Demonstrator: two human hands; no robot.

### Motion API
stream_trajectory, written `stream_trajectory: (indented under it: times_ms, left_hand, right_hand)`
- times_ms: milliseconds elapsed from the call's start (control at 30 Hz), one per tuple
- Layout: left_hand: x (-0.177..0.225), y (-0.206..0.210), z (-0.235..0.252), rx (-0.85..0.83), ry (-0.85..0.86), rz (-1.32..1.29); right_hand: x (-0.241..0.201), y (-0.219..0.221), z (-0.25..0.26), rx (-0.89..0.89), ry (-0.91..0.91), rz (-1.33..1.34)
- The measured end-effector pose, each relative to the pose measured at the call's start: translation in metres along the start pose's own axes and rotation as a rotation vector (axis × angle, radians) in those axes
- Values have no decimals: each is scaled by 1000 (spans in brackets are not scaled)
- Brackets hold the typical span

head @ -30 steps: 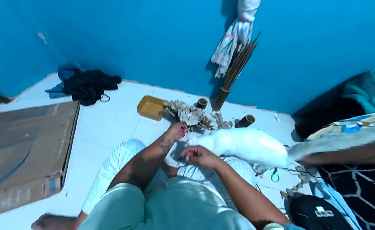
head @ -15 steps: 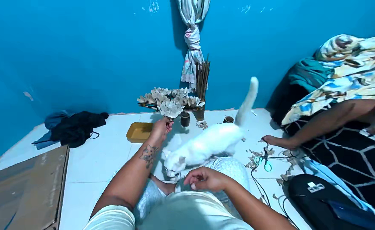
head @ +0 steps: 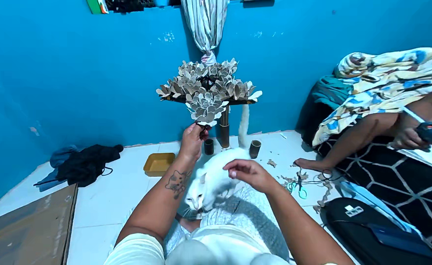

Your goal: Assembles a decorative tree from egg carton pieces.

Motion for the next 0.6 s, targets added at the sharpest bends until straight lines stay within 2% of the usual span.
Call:
stream_trajectory:
  times_ms: [200,267,433,500,600]
  left_hand:
    - [10,17,-14,-113,87,-44]
    - [10,21,-16,-148,125,-49]
    - [13,31,-20,-189,182,-44]
    - [14,34,-21,-203,193,-52]
    - [15,36,-21,-216,212,-55]
  right_hand:
    - [-40,-12,21,316,-243,-113]
    - [-49,-8,26,396,-365,-285]
    - [-69,7,40,425,-641,-755]
    - [-81,11,45,433,-663,-897]
    - [-99,13,51,432,-543,-1091]
Point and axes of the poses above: each hand's wrist, its own z-axis towards the middle knuckle, its own y-axis out of the palm, x = y × z, the point moved 3 cm from there along z, towards the middle knuckle, and after that the axes turned 6 degrees about z, right-handed, at the moved point
